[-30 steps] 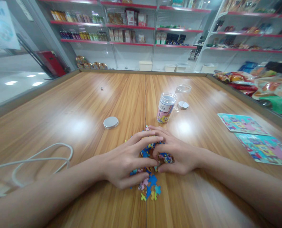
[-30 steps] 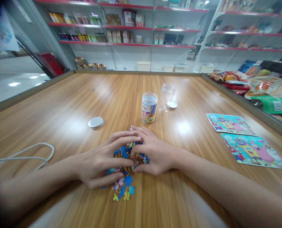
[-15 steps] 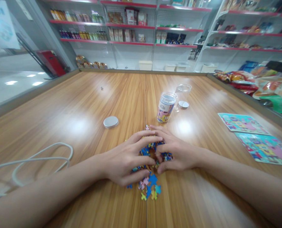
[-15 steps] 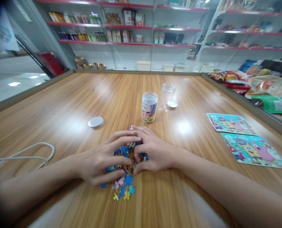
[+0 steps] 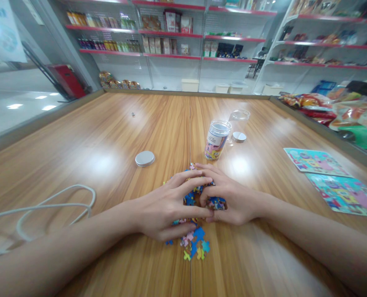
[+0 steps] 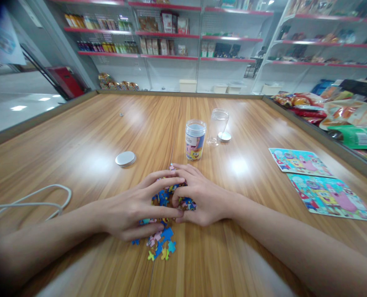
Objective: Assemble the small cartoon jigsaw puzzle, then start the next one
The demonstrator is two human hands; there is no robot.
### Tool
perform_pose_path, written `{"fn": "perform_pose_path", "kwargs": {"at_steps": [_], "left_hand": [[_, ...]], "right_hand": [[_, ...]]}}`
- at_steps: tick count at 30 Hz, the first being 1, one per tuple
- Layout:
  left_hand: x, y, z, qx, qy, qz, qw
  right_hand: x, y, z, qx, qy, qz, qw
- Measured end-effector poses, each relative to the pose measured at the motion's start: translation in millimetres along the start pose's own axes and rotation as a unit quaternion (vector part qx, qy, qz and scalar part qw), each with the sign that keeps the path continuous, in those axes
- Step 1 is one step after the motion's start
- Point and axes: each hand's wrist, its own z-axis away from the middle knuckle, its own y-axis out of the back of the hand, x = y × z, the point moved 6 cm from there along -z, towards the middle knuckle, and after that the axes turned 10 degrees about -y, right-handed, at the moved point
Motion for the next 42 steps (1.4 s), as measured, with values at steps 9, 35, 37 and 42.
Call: {"fn": "perform_pose_path", "kwargs": {"at_steps": [9, 35, 37, 42], "left_hand": [[-2.4, 0.4, 3.8, 0.019, 0.006, -0.004, 1.000], [-5.3, 7.5, 3.5, 0.063, 0.010, -0.026, 0.998], [-5.7, 6.9, 4.2, 0.061, 0.007, -0.025, 0.998], [-6.5, 5.8, 5.4, 0.060, 0.006, -0.017, 0.998]], "right_hand": [[-1.4, 0.9, -0.6, -0.003, -0.002, -0.004, 1.000], [1.1, -1.8, 1.0, 0.041, 0.018, 0.037, 0.998], [0.9, -0.3, 1.5, 0.040, 0.019, 0.029, 0.999], [0.4, -2.2, 2.6, 0.013, 0.031, 0.047, 0.998]]}}
